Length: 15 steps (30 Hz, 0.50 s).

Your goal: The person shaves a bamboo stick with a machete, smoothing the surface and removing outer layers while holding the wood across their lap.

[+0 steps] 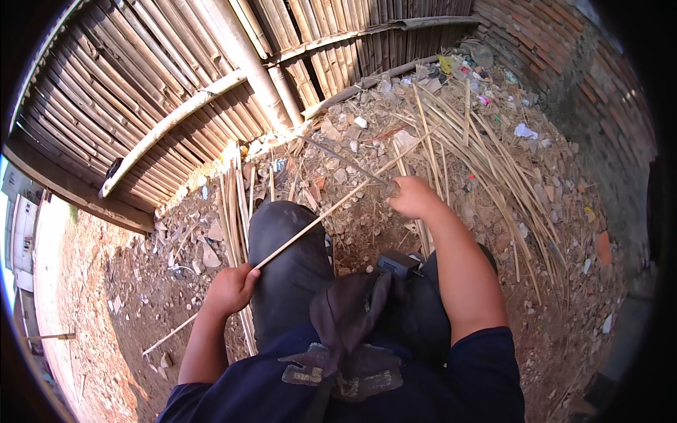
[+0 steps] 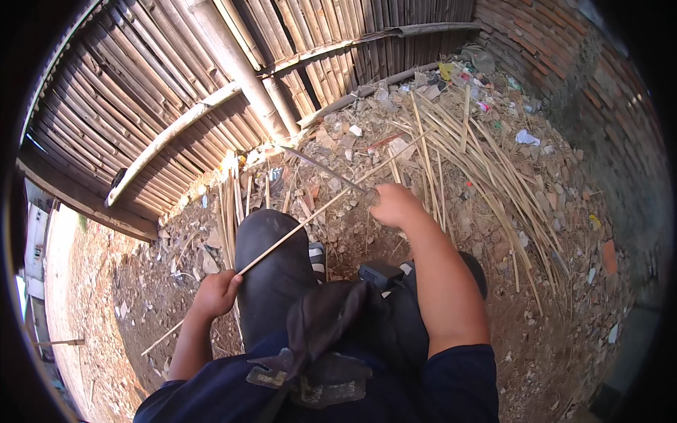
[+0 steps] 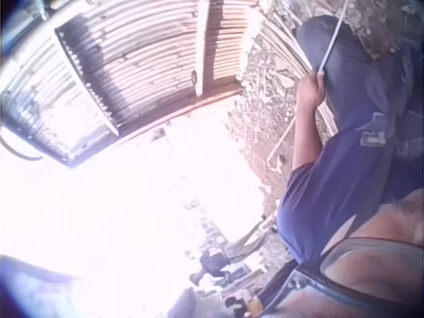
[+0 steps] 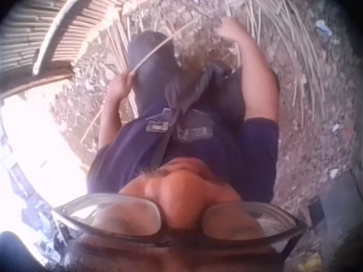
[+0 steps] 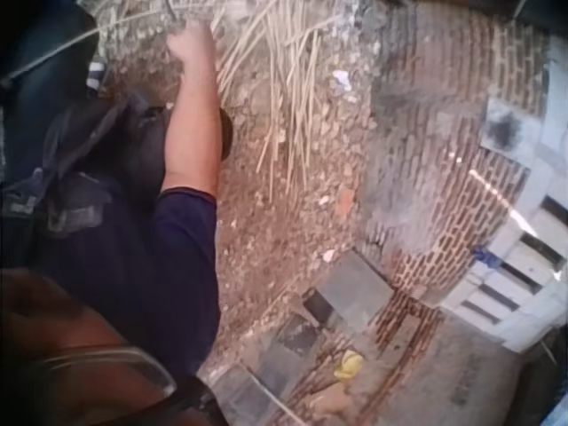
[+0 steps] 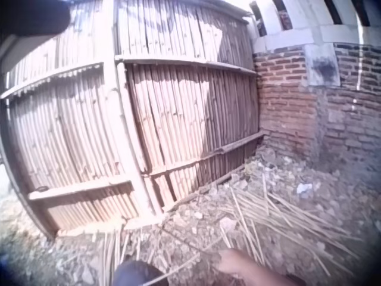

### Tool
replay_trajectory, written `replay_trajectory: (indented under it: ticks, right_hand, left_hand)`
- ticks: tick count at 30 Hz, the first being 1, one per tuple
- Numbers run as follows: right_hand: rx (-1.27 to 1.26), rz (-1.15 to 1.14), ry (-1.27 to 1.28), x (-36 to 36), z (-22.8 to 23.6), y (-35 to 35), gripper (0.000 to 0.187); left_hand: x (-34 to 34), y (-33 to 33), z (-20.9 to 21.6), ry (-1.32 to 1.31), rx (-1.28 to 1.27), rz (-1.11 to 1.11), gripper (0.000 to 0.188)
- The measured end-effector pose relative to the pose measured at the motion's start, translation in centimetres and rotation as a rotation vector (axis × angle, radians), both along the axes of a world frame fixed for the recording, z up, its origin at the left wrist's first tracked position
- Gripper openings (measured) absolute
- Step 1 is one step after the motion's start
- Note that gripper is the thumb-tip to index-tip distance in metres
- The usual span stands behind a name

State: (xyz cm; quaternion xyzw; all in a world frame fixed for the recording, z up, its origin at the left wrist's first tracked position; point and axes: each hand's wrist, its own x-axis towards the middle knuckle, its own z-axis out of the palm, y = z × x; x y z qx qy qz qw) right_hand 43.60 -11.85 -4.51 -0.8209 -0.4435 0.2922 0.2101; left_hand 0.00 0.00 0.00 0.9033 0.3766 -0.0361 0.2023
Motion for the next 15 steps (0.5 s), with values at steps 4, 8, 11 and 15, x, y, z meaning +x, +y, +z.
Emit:
replay_trajectory:
  ticks: [4,8,11,15]
  right_hand:
    - [-0.032,0.189,-0.157,-1.0,0.2,-0.4,0.045]
    - [-0.017,-0.026,-0.005,3.4,-1.2,-0.5,0.046]
    - [0.036,-0.128,-0.064,3.4,-1.5,-0.7,0.046]
    - [-0.002,0.066,-0.078,-1.3,0.9,-0.4,0.051]
  left_hand:
    - [0.3,-0.1,-0.4,-0.022,-0.027,0.008,0.041]
    - [0.6,0.7,-0.6,-0.055,-0.023,-0.013,0.04]
    - [0.5,0.4,-0.1,-0.048,0.012,-0.02,0.04]
    - [0.7,-0.1,0.0,-0.018,-0.003,0.011,0.04]
